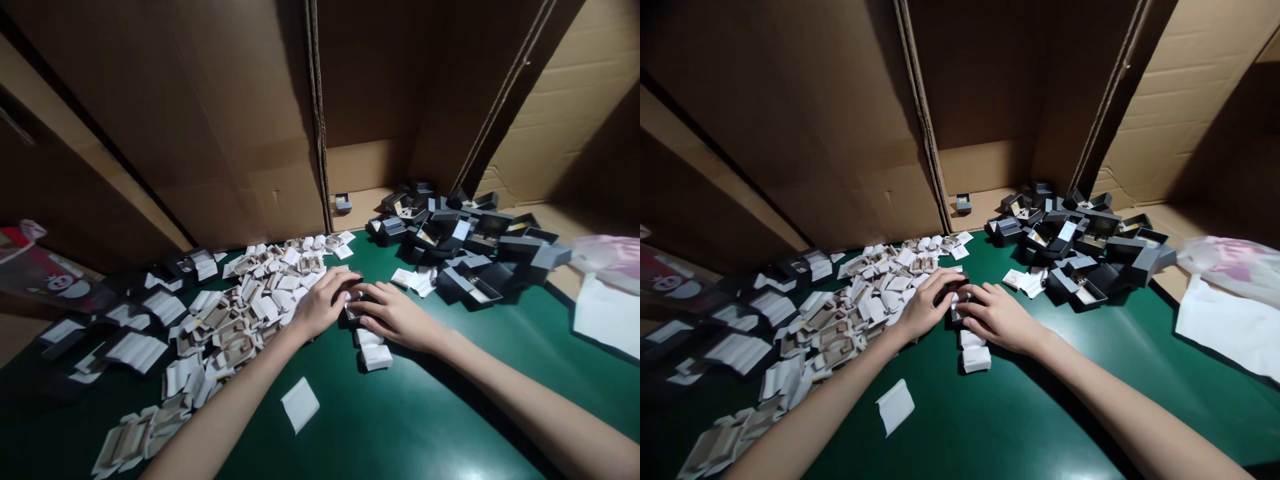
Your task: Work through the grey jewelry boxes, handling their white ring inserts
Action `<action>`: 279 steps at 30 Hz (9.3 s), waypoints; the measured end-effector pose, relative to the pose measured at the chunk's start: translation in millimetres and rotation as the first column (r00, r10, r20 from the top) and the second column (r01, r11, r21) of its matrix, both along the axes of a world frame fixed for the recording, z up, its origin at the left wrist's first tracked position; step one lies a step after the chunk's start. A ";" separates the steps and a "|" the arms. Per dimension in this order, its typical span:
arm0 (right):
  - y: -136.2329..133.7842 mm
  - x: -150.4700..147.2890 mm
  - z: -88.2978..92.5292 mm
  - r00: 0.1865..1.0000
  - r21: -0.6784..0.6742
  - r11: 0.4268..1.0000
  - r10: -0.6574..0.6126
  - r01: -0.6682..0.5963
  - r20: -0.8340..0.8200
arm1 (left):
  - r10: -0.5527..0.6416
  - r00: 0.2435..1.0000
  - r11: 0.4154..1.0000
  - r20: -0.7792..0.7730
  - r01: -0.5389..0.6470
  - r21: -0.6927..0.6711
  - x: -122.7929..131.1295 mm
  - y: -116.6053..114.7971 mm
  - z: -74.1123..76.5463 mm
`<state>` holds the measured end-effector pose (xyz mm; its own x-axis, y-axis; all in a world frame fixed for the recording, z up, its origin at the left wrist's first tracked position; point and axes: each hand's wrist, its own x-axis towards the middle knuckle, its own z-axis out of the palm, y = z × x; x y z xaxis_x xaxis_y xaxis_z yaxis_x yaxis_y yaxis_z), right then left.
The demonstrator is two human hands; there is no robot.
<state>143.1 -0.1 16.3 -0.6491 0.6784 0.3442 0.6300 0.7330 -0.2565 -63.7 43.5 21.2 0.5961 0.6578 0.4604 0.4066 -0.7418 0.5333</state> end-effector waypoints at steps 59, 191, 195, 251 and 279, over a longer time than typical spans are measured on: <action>2.8 -11.9 -5.9 0.982 0.096 0.978 -0.187 0.184 0.032 | 0.319 0.918 0.946 -0.234 -0.322 0.028 5.7 -5.1 0.3; 12.2 5.7 -4.0 0.675 -0.175 0.941 -0.331 0.290 -0.659 | -0.123 0.983 0.947 0.136 0.158 -0.281 5.8 -12.0 -5.6; 15.5 4.2 -12.3 0.635 -0.363 0.915 -0.388 0.178 -0.668 | -0.165 0.981 0.946 0.102 0.187 -0.265 5.9 -14.2 -0.9; 38.3 21.8 -28.3 0.711 -0.549 0.793 -0.223 -0.266 -0.667 | 0.470 0.876 0.881 -0.106 -0.458 0.120 4.5 -29.7 -3.5; 31.9 25.2 -27.5 0.650 -0.505 0.855 -0.316 -0.120 -0.691 | 0.383 0.915 0.922 -0.124 -0.371 0.109 -6.3 -35.0 -2.4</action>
